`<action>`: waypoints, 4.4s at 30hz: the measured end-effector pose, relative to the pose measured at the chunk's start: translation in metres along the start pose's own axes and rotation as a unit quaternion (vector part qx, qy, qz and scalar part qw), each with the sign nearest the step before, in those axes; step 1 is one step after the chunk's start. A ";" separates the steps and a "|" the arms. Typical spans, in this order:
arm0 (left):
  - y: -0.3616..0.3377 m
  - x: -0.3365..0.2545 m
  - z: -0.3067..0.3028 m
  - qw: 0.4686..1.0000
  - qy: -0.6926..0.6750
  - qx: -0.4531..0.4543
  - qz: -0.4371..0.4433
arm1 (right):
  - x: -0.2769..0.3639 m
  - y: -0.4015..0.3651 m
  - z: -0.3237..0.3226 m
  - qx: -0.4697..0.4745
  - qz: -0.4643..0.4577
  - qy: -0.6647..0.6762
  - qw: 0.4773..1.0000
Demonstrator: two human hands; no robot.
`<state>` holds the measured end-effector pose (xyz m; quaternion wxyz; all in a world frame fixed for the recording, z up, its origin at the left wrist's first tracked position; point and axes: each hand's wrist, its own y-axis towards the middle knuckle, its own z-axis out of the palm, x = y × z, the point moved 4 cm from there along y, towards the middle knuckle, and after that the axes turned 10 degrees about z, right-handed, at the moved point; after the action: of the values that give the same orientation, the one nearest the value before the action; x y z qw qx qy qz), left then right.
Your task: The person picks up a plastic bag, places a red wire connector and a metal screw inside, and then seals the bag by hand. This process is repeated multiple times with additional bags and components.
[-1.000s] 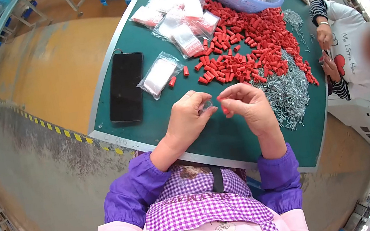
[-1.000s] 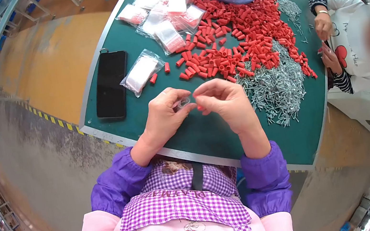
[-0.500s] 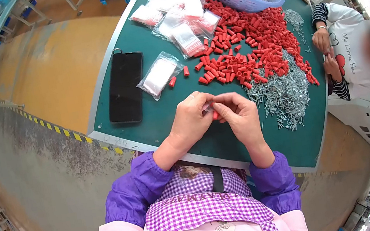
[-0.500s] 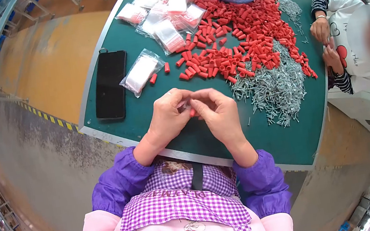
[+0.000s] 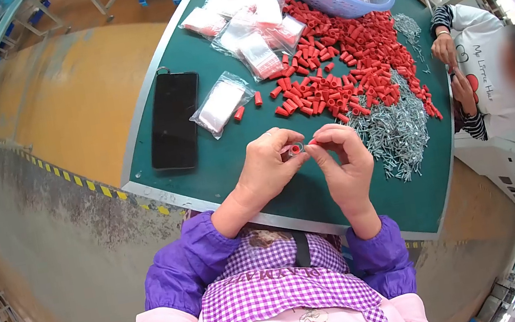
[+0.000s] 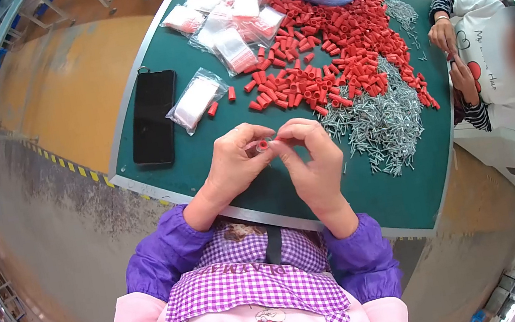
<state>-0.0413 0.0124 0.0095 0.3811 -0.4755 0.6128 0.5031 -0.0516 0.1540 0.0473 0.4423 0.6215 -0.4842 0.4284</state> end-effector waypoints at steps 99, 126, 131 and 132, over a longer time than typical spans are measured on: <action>0.009 0.011 0.002 0.736 -0.649 -0.127 -0.145 | -0.020 0.022 0.040 0.125 0.251 0.076 0.957; -0.013 0.004 0.014 0.921 -0.344 -0.041 -0.176 | -0.011 -0.013 0.004 0.166 0.211 -0.019 0.963; -0.013 0.005 0.017 0.920 -0.343 -0.023 -0.189 | -0.017 -0.022 0.001 0.174 0.246 -0.025 0.953; -0.013 0.003 0.017 0.923 -0.338 -0.033 -0.181 | -0.016 -0.022 0.001 0.174 0.242 -0.020 0.954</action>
<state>-0.0301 0.0278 -0.0001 0.6341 -0.3923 0.3345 0.5764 -0.0321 0.1601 0.0286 0.2009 0.5614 -0.5468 0.5878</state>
